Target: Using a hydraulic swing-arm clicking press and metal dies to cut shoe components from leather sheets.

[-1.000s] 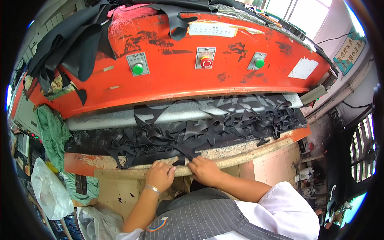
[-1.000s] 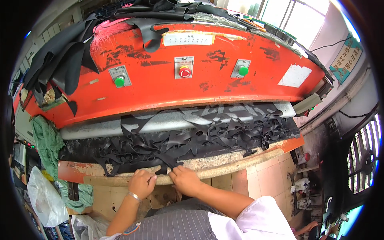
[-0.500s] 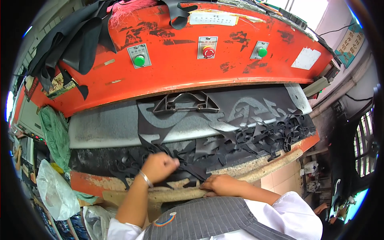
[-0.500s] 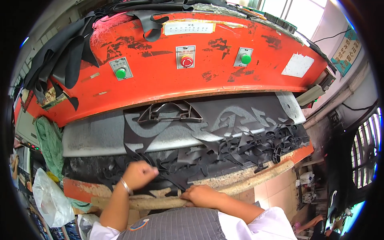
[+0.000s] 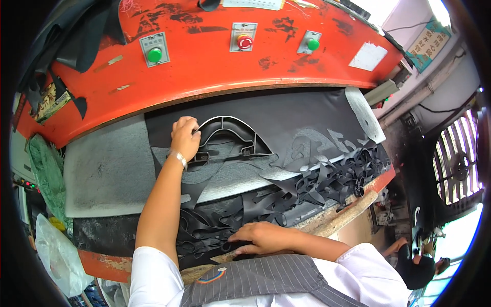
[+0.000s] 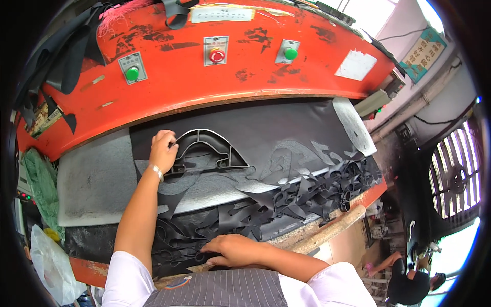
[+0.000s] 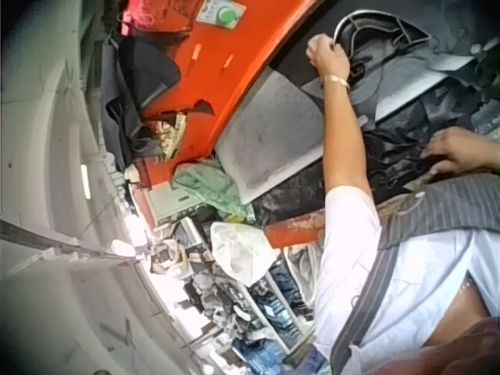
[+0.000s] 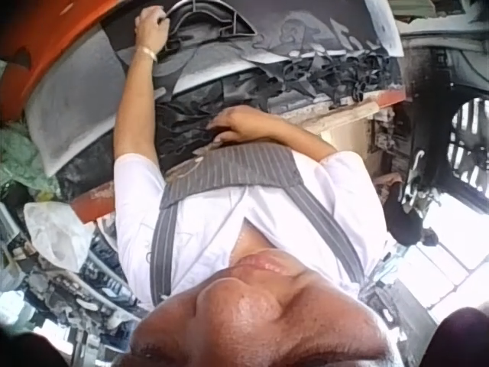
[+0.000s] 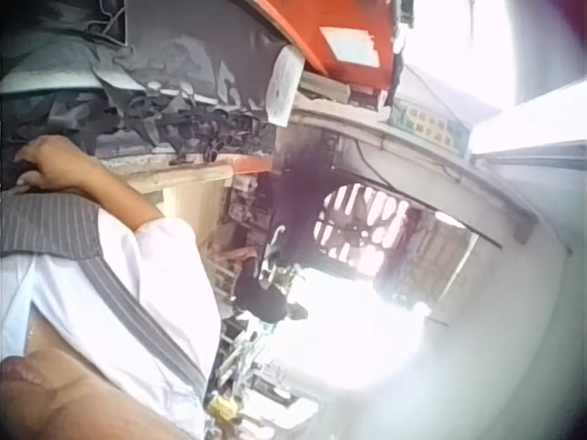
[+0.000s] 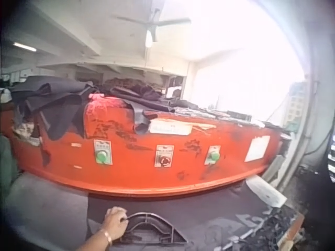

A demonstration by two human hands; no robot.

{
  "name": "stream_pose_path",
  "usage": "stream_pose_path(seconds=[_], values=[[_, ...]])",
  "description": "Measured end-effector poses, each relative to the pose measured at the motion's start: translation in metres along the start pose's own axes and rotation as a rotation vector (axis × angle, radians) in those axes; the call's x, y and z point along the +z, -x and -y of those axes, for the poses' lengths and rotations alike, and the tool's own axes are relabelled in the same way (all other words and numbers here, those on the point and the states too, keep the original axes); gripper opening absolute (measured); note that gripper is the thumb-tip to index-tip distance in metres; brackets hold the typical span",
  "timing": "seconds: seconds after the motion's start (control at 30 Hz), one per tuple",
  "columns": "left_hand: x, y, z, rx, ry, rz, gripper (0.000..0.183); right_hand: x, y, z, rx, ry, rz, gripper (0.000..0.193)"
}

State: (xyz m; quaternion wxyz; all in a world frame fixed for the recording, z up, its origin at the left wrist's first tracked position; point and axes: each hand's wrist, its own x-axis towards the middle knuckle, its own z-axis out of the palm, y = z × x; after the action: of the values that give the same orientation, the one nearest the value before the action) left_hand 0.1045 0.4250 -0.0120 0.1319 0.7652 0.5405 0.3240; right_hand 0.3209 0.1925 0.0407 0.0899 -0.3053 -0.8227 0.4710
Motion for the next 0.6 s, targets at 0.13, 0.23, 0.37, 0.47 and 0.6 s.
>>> stream_pose_path(seconds=[0.13, 0.23, 0.37, 0.47, 0.6], values=[[-0.014, 0.045, -0.026, 0.271, 0.380, -0.176, 0.032, -0.002, 0.000, -0.002, 0.239, -0.226, -0.182, 0.061], [-0.043, 0.099, -0.039, 0.275, 0.287, -0.220, 0.039, -0.003, -0.013, -0.001, 0.331, -0.482, -0.343, 0.094], [-0.083, 0.160, -0.055, 0.305, 0.388, -0.483, 0.052, -0.008, -0.044, 0.020, -0.059, -0.726, -0.542, 0.132], [-0.093, 0.173, -0.092, 0.344, 0.267, -0.511, 0.064, -0.013, -0.072, 0.042, -0.403, -0.801, -0.691, 0.146], [-0.032, 0.167, -0.117, 0.308, 0.321, -0.671, 0.066, -0.051, -0.075, 0.041, -0.345, -0.521, -0.823, 0.135]])
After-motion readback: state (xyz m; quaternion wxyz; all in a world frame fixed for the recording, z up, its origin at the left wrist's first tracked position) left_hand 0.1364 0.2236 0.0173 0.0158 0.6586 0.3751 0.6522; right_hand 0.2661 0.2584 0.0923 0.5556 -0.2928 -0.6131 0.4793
